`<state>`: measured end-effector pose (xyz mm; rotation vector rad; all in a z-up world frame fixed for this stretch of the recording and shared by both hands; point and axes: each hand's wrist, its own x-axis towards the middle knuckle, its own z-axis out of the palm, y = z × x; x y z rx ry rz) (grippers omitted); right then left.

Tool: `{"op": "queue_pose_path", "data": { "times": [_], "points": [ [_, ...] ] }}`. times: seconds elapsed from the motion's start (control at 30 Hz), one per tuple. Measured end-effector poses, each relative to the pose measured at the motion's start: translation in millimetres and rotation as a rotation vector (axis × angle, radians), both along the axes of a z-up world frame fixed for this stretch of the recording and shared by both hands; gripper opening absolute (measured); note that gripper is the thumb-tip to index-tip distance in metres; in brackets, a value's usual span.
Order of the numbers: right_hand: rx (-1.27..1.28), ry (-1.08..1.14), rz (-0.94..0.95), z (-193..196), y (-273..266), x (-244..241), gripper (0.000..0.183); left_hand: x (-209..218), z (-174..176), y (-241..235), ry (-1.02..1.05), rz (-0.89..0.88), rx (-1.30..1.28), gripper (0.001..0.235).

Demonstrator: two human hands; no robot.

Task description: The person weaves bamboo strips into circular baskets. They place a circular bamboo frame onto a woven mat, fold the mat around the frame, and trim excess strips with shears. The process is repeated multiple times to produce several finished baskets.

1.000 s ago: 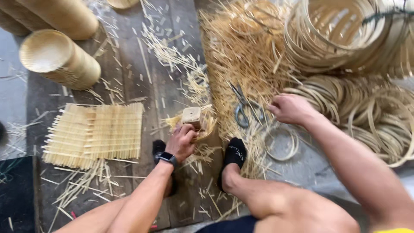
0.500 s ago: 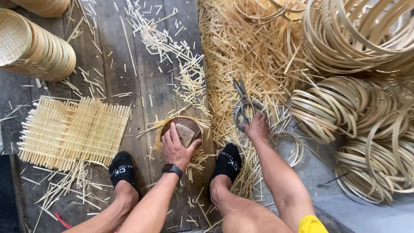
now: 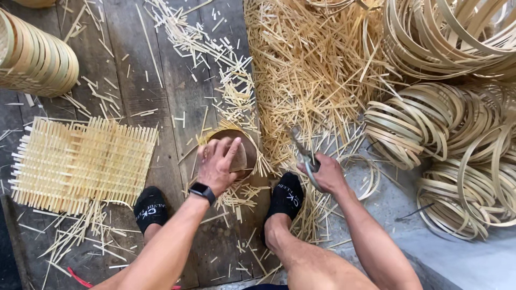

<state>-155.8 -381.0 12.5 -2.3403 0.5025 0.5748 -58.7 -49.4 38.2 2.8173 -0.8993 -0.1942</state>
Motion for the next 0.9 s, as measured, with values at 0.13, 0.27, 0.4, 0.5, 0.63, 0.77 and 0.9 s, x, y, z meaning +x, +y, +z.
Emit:
{"op": "queue_pose_path", "data": {
  "times": [0.13, 0.27, 0.4, 0.5, 0.63, 0.77, 0.9],
  "points": [
    [-0.291, -0.118, 0.32, 12.3, 27.4, 22.8, 0.077, -30.3, 1.7, -27.5, 0.065, 0.592, -0.327, 0.125],
    [-0.491, 0.004, 0.456, -8.2, 59.1, 51.2, 0.074, -41.3, -13.1, -54.6, 0.039, 0.701, -0.333, 0.113],
    [-0.463, 0.105, 0.438, -29.7, 56.9, 49.2, 0.059, -38.5, -17.6, -44.0, 0.051, 0.618, -0.315, 0.107],
    [-0.452, 0.007, 0.446, -40.4, 38.2, 46.5, 0.038, -36.0, -17.5, -35.3, 0.083, 0.513, -0.322, 0.106],
    [-0.583, -0.389, 0.47, -52.5, 38.8, 53.0, 0.059, -31.7, -15.5, -33.0, 0.061, 0.424, -0.352, 0.104],
    [-0.533, -0.29, 0.462, -62.1, 44.4, 59.3, 0.047, -22.5, -10.3, -19.9, 0.125, 0.314, -0.347, 0.102],
    [-0.503, -0.309, 0.483, -64.5, 29.4, 52.9, 0.066, -17.9, -7.4, -12.7, 0.134, 0.261, -0.35, 0.102]
  ]
}}
